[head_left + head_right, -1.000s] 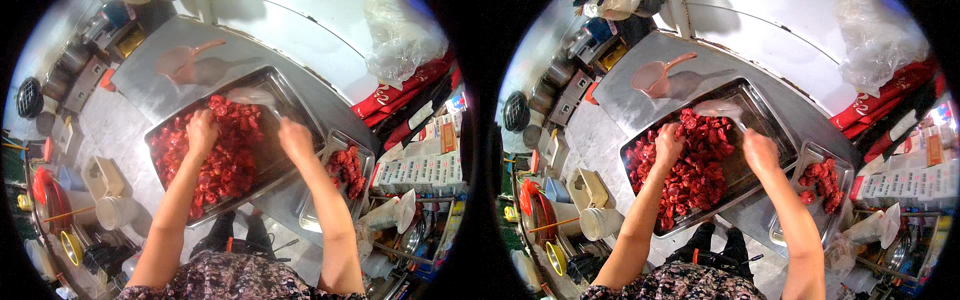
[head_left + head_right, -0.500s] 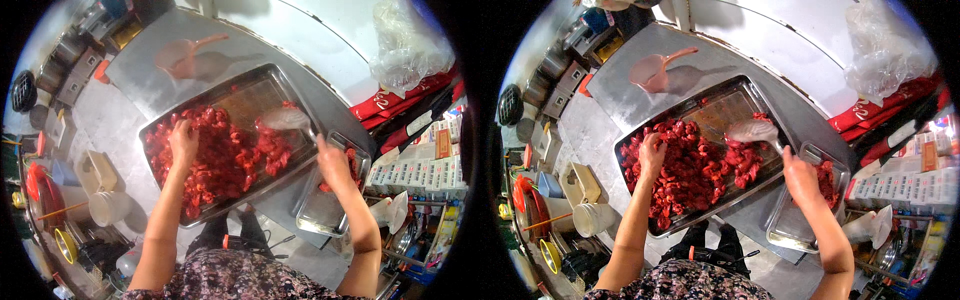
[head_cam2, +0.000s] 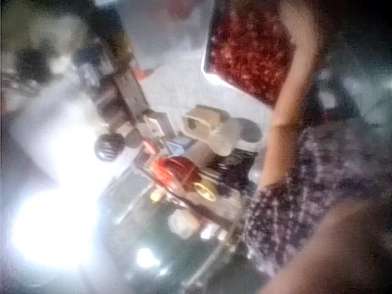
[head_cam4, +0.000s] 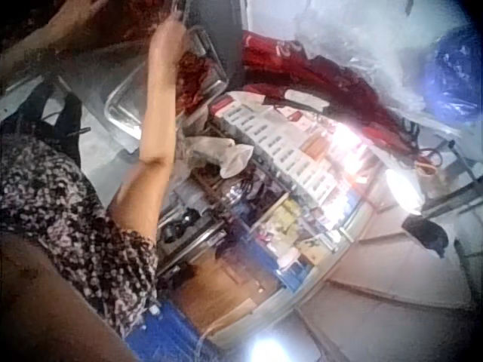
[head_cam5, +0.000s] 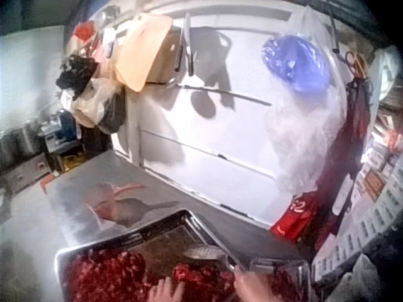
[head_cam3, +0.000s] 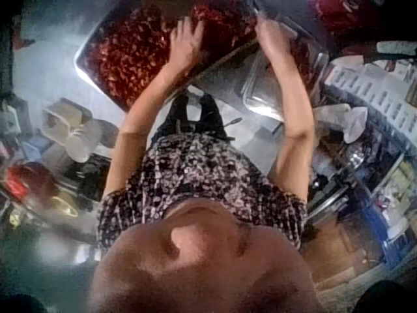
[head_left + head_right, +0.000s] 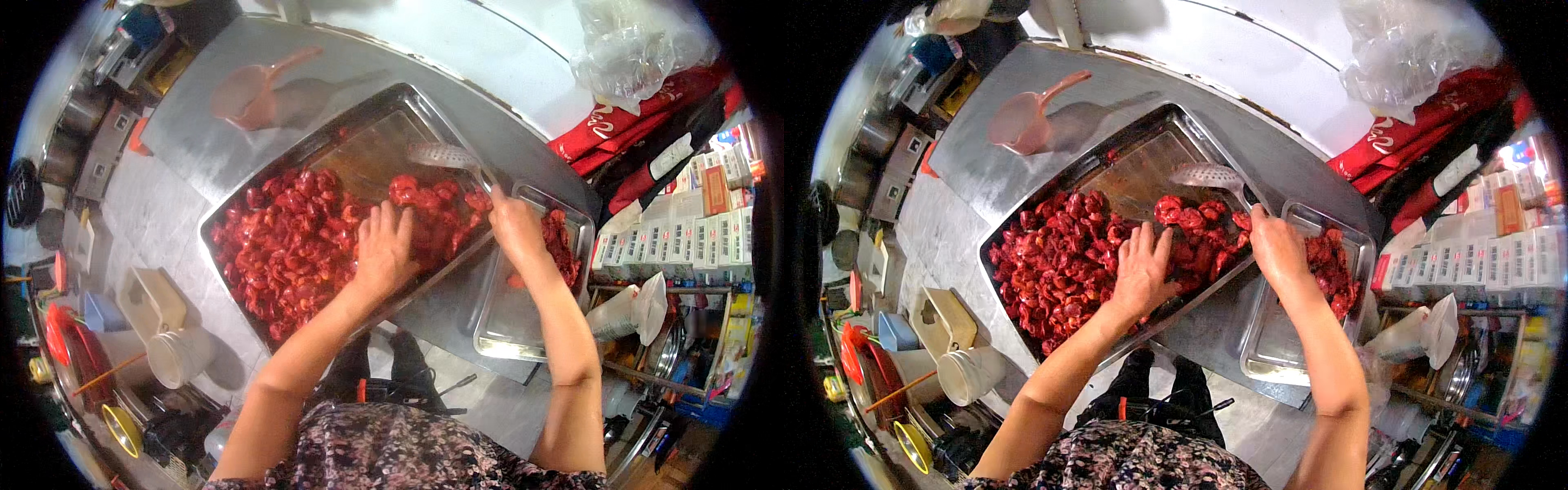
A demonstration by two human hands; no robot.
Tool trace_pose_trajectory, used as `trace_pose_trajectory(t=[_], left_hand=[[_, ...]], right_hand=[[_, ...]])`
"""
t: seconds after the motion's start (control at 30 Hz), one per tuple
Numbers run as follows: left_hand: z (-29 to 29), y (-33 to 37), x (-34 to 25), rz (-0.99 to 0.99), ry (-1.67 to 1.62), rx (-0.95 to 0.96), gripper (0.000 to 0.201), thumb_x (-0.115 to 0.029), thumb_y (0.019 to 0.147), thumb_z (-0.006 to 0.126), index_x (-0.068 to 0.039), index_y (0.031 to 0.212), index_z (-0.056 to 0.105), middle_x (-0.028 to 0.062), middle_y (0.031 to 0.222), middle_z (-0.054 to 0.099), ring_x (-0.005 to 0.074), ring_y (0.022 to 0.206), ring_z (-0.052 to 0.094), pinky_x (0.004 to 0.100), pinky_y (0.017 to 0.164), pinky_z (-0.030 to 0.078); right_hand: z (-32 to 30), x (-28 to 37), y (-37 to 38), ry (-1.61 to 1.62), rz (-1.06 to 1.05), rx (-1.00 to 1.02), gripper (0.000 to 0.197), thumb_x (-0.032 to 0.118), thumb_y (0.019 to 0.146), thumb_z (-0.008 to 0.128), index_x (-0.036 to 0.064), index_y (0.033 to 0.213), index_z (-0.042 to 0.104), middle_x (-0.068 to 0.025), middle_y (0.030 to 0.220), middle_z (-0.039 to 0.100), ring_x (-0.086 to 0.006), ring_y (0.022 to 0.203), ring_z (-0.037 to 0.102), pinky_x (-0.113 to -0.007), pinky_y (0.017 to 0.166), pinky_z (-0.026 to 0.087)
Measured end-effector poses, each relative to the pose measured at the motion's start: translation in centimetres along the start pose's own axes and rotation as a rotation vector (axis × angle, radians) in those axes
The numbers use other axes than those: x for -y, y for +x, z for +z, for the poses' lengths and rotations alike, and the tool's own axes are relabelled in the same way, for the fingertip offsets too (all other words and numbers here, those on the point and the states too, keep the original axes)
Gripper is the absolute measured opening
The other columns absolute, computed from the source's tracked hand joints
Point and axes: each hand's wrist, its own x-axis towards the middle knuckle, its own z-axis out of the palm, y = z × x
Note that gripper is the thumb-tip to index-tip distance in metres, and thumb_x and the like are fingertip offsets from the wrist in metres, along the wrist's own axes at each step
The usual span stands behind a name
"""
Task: The person stirs food in a large pan on a gas stove, rinses a plastic basin at a sink, and transfers cooked crayfish from a large metal tray into a smaller tray using a metal skimmer.
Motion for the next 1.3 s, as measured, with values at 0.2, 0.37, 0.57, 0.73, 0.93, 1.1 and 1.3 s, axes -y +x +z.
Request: trace_pose_trajectory(t=[0.2, 0.37, 0.57, 0.73, 0.93, 1.1, 1.3], left_hand=[[2.8, -0.4, -0.6, -0.004, 0.061, 0.054, 0.106, -0.021, 0.056, 0.083, -0.002, 0.144, 0.026, 0.0334, 0.138, 0.029, 0.0466, 0.127, 0.033, 0.0551, 0.104, 0.028], [3.9, 0.8, -1.0, 0.031, 0.105, 0.013, 0.104, -0.018, 0.058, 0.08, -0.002, 0.145, 0.025, 0.0343, 0.139, 0.028, 0.0473, 0.127, 0.033, 0.0545, 0.104, 0.028], [3.3, 2.2, 1.1, -0.052, 0.13, 0.028, 0.102, -0.014, 0.063, 0.079, -0.002, 0.146, 0.021, 0.0356, 0.142, 0.027, 0.0492, 0.125, 0.038, 0.0502, 0.103, 0.035], [3.9, 2.8, 2.2, -0.063, 0.16, 0.128, 0.113, -0.016, 0.059, 0.083, -0.004, 0.148, 0.015, 0.0376, 0.142, 0.023, 0.0508, 0.126, 0.037, 0.0511, 0.102, 0.037], [3.4, 5.1, 2.6, -0.077, 0.155, 0.3, 0.123, -0.023, 0.053, 0.088, -0.009, 0.15, 0.013, 0.0347, 0.143, 0.024, 0.0473, 0.126, 0.039, 0.0499, 0.102, 0.038], [3.3, 5.5, 2.9, -0.09, -0.185, 0.268, 0.111, -0.006, 0.059, 0.077, -0.007, 0.149, 0.012, 0.0357, 0.142, 0.025, 0.0512, 0.128, 0.034, 0.047, 0.108, 0.034], [3.7, 7.2, 3.7, -0.004, -0.376, 0.101, 0.095, 0.003, 0.061, 0.068, -0.001, 0.145, 0.023, 0.0336, 0.142, 0.027, 0.0475, 0.132, 0.031, 0.0429, 0.11, 0.033]], right_hand=[[-6.8, -1.1, -4.3, 0.171, -0.015, 0.246, 0.011, 0.006, 0.08, 0.054, -0.0031, 0.086, 0.054, -0.0291, 0.074, 0.059, -0.0476, 0.079, 0.059, -0.054, 0.07, 0.046], [-6.1, -1.3, -3.2, 0.0, 0.099, 0.128, 0.012, 0.006, 0.081, 0.054, -0.0042, 0.086, 0.055, -0.0289, 0.077, 0.061, -0.0464, 0.08, 0.061, -0.053, 0.072, 0.048], [-3.6, -1.0, -5.7, -0.079, 0.278, 0.219, 0.014, 0.007, 0.081, 0.055, -0.0054, 0.088, 0.057, -0.0272, 0.077, 0.063, -0.0444, 0.08, 0.063, -0.052, 0.073, 0.05], [-2.6, -1.7, -6.8, 0.369, 0.475, 0.285, 0.013, 0.008, 0.086, 0.05, -0.0052, 0.084, 0.052, -0.0242, 0.068, 0.061, -0.0351, 0.057, 0.06, -0.046, 0.052, 0.046], [-1.8, -1.9, -5.0, 1.085, 0.805, 0.493, 0.015, 0.013, 0.092, 0.048, 0.0007, 0.084, 0.048, -0.0119, 0.06, 0.055, -0.0104, 0.035, 0.04, -0.027, 0.031, 0.026], [-0.7, -2.0, -5.6, 1.211, 0.796, 0.645, 0.012, 0.009, 0.087, 0.051, -0.0019, 0.092, 0.051, -0.0126, 0.061, 0.055, -0.0106, 0.034, 0.038, -0.027, 0.03, 0.025], [2.0, -1.2, -5.1, 1.509, 0.708, 0.743, 0.018, 0.009, 0.089, 0.051, -0.0054, 0.098, 0.056, -0.0119, 0.064, 0.055, -0.0069, 0.035, 0.037, -0.022, 0.03, 0.026]])
